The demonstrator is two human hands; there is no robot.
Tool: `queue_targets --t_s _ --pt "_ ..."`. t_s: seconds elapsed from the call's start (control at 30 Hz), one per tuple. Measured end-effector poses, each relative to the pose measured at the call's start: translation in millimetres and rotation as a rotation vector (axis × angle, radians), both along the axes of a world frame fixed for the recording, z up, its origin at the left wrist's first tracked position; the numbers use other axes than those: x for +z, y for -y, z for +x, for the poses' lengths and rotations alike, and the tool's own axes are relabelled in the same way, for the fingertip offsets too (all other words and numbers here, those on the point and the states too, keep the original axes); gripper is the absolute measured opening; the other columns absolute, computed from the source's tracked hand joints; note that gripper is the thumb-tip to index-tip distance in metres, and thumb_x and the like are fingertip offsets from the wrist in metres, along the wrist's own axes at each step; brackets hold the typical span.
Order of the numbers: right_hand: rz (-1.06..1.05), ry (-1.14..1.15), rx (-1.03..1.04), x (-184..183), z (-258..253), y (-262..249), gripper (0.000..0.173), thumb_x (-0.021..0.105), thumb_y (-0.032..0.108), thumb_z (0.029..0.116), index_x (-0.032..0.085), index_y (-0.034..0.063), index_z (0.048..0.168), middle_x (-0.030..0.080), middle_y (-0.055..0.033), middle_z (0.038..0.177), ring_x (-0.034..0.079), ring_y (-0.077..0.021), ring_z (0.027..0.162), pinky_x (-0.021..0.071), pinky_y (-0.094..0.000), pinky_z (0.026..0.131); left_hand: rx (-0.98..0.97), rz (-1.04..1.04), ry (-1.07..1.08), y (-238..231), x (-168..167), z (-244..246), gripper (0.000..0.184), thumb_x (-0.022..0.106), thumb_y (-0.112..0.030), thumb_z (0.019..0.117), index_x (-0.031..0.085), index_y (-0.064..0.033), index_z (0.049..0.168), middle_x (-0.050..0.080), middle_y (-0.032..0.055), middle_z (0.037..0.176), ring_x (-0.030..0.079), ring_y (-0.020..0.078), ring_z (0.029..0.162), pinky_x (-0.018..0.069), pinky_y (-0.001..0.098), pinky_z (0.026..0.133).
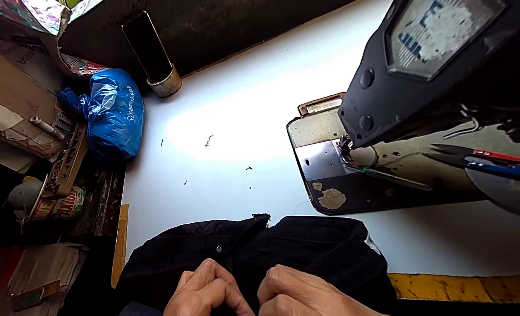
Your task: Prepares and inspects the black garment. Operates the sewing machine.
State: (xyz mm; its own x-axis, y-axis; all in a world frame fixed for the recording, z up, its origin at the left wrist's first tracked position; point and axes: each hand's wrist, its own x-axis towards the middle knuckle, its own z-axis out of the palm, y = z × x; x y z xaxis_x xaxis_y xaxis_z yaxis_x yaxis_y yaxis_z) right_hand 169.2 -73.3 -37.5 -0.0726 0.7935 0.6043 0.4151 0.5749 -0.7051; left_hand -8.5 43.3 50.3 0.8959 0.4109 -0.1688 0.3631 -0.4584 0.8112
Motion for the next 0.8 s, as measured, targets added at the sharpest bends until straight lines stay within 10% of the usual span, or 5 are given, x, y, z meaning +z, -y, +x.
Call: queue_targets --t_s 0.4,0.8 --pt "-0.002 0.055 -0.062 -4.3 -7.4 -4.4 0.009 0.054 0.009 0.1032 0.060 0.0059 0.097 0.056 -0.0118 0.085 0.056 -0.0230 0.078 0.0447 -0.0276 0.067 -0.025 -0.026 -0.035 -9.2 1.9 -7.2 0.021 0.057 -0.010 0.1007 0.074 0.0006 0.097 0.065 0.0088 0.094 0.058 0.0107 0.097 0.0385 0.0349 0.094" --pt "0.011 0.008 -0.030 -5.3 -5.9 -3.4 0.009 0.054 0.008 0.1029 0.059 0.0050 0.097 0.056 -0.0126 0.086 0.056 -0.0238 0.080 0.0443 -0.0279 0.069 -0.016 0.151 -0.066 -3.8 5.3 -1.1 0.007 0.075 -0.010 0.0876 0.077 -0.0047 0.090 0.069 0.0093 0.089 0.063 0.0156 0.095 0.0361 0.0409 0.097"
